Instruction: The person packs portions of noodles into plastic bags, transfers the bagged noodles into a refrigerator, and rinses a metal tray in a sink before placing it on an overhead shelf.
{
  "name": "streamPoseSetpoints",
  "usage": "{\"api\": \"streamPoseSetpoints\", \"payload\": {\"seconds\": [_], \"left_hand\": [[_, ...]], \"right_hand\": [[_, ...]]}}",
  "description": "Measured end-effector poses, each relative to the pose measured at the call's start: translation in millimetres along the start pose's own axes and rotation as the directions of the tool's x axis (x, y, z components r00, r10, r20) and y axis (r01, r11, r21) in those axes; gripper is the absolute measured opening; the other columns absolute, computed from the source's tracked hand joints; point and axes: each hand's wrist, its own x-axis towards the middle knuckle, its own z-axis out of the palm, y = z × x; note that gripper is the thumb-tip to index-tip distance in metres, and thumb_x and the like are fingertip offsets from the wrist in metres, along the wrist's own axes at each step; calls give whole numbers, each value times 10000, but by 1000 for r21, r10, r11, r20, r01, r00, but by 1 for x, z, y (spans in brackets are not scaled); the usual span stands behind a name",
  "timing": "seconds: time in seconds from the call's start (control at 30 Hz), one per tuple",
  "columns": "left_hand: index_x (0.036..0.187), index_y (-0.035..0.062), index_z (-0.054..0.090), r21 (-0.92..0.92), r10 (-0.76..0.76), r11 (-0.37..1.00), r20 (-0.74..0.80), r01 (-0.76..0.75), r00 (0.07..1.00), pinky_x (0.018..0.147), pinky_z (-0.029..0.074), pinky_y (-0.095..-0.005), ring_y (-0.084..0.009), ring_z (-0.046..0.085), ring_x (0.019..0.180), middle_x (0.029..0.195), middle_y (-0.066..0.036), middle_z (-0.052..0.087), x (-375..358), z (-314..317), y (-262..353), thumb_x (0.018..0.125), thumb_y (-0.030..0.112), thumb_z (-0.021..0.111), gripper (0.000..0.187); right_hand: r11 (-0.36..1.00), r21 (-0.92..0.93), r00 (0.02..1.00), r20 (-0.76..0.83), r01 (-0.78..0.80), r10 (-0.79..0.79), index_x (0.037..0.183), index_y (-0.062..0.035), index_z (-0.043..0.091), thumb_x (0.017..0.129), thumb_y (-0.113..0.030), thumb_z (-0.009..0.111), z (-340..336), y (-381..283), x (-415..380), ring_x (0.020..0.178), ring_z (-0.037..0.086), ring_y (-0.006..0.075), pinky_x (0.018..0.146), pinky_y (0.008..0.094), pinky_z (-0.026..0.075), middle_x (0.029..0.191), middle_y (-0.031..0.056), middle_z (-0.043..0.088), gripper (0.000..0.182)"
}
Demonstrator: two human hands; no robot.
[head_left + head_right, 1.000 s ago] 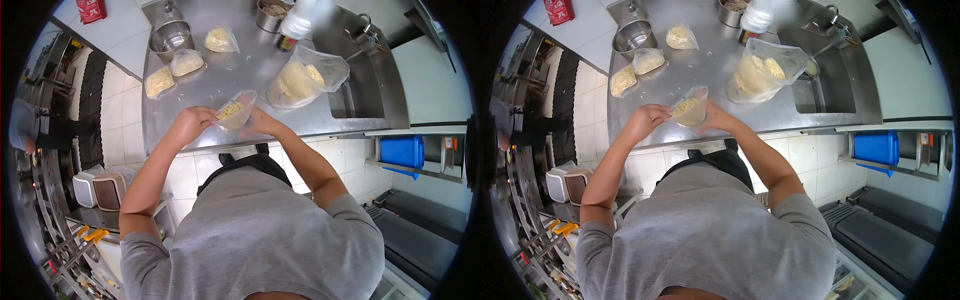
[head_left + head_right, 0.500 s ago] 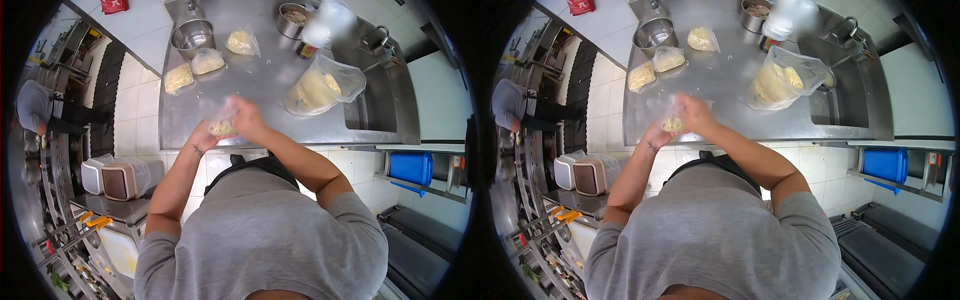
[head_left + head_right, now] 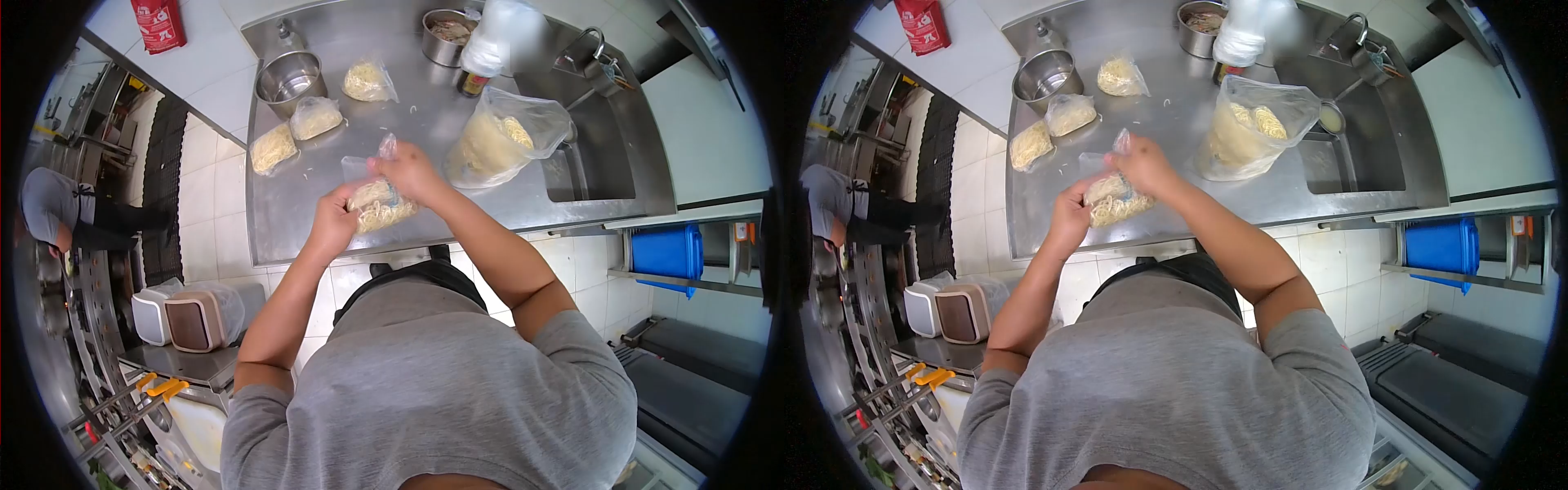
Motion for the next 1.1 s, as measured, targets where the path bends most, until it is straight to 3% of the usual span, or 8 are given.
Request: {"api": "streamPoseSetpoints", "payload": {"seconds": [0.1, 0.2, 0.3, 0.5, 0.63, 0.87, 1.0, 1.1], "left_hand": [[1366, 74, 311, -647, -165, 733, 133, 212, 977, 883, 468, -389, -200, 540, 1063, 1197, -97, 518, -1, 5, 20, 823, 20, 540, 592], [1376, 110, 230, -705, -192, 567, 389, 426, 901, 892, 465, -458, -255, 496, 1131, 1240, -108, 466, -4, 2, 40, 835, 88, 551, 630], [1255, 104, 372, -768, -360, 547, 143, 333, 922, 862, 484, -423, -257, 537, 1064, 1167, -113, 511, 14, 24, 45, 805, 85, 593, 503], [876, 75, 547, -244, 102, 954, -277, -173, 955, 798, 478, -298, -174, 579, 896, 1013, -81, 568, 40, 59, 60, 680, -28, 654, 246], [841, 71, 562, 205, 455, 797, 413, -568, 789, 857, 442, -320, -156, 560, 904, 1037, -57, 567, 75, 73, 117, 583, -1, 704, 304], [824, 77, 633, 252, 393, 889, 7, -382, 919, 947, 379, -377, -256, 417, 1208, 1309, -133, 435, 176, 121, 134, 691, 142, 703, 164], [1160, 77, 568, 874, -161, 468, 231, -132, 959, 960, 380, -372, -354, 452, 1181, 1303, -217, 439, 204, 157, 76, 717, 98, 629, 448], [1239, 78, 512, 847, -15, 498, 221, -184, 975, 961, 379, -373, -370, 475, 1152, 1286, -248, 442, 204, 167, 67, 677, 40, 592, 569]], "right_hand": [[998, -3, 984, -170, 60, -60, 744, -16, 514, 830, -163, 595, -12, -4, 4, 624, 555, 224, 571, 373, 419, 653, 137, 536, 189], [912, -215, 878, -266, 350, -399, 802, -25, 508, 796, -107, 582, -20, -11, -5, 669, 527, 317, 606, 394, 420, 693, 147, 525, 111], [822, -212, 784, -251, 528, -568, 814, -36, 491, 764, -57, 586, -19, -19, -22, 701, 503, 345, 643, 383, 422, 724, 133, 504, 109], [870, 23, 854, -205, 493, -478, 853, -47, 470, 644, -88, 728, -87, -35, -23, 799, 514, 257, 737, 325, 419, 816, 90, 504, 335], [878, 475, 894, 416, -60, -164, 880, -76, 467, 528, -137, 803, -153, -27, -14, 802, 493, 164, 745, 286, 412, 816, 39, 484, 490], [970, -218, 986, -148, -110, 78, 820, -55, 435, 545, -147, 709, -250, -22, 15, 726, 516, 157, 638, 282, 429, 706, 46, 475, 399], [729, -679, 997, -52, -82, 65, 867, -26, 477, 613, -149, 650, -241, 46, 18, 798, 546, 393, 680, 437, 452, 805, 201, 571, 330], [703, -704, 952, -273, -100, -137, 899, -15, 483, 654, -150, 643, -239, 73, 23, 835, 557, 379, 692, 441, 456, 862, 201, 565, 322]]}}
